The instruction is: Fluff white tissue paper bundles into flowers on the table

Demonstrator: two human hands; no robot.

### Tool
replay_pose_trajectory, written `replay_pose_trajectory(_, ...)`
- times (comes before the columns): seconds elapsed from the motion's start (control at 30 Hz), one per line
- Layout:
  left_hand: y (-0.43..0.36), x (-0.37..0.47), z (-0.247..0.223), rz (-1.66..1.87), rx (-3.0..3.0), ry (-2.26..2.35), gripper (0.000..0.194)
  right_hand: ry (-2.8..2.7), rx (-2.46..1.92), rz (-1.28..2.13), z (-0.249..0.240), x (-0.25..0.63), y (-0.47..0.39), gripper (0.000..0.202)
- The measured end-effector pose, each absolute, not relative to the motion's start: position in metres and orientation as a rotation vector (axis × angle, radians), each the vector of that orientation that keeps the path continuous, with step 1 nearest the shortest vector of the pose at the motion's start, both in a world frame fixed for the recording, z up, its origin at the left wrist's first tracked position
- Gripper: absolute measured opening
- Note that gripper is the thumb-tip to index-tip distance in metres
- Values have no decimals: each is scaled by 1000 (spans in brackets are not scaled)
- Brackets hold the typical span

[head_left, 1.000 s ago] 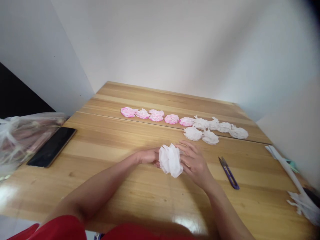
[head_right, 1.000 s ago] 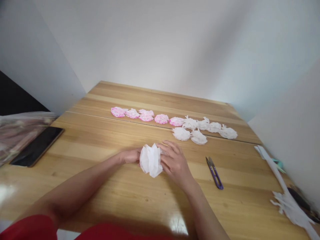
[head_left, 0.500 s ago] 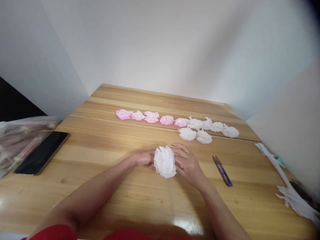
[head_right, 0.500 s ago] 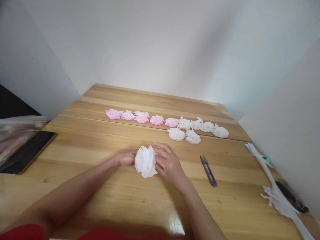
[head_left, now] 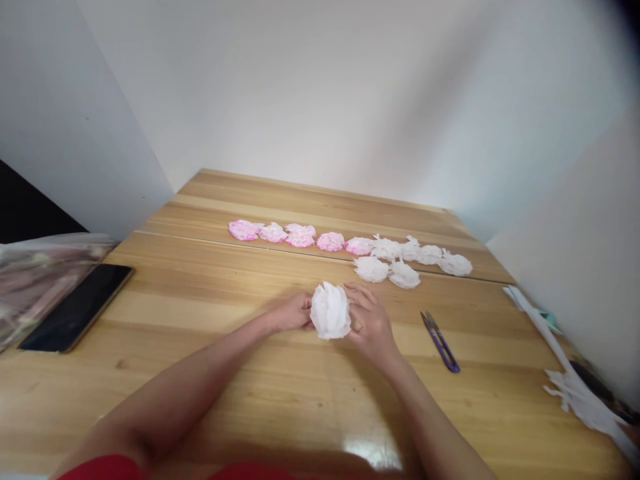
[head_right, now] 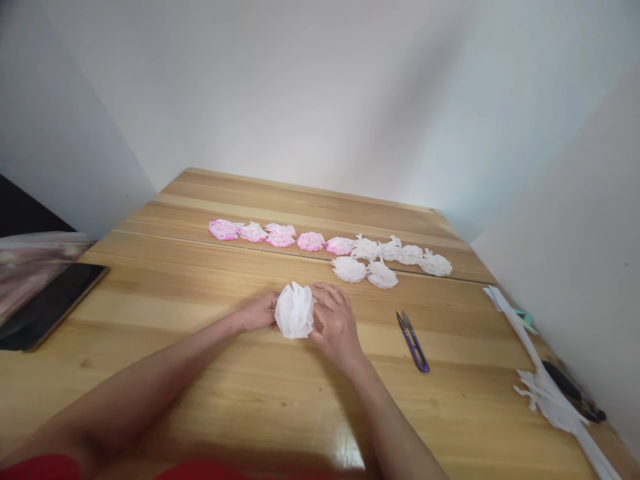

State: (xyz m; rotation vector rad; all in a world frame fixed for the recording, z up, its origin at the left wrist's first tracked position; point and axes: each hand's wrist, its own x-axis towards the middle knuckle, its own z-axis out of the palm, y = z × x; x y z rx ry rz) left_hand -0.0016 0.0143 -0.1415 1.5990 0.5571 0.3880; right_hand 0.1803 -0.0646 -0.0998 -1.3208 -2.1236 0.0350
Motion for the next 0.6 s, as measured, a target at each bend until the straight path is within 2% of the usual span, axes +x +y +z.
replay_pose_trajectory(0.17, 10, 1, -134, 435, 1850, 716, 15, -1946, -1407, 276, -112, 182, -59, 25)
replay_pose_trajectory(0.33, 7, 2, -124, 340, 2368, 903, 21, -1705, -1523, 583, -117, 179, -55, 30)
replay_pose_trajectory(0.47, 8, 3, -125, 212, 2677, 906, 17, -1558, -1568, 779, -119, 177, -54, 32)
replay_pose_trajectory(0.6, 9, 1, -127, 234, 2808, 855, 20, -1415, -1612, 922, -118, 174, -53, 32)
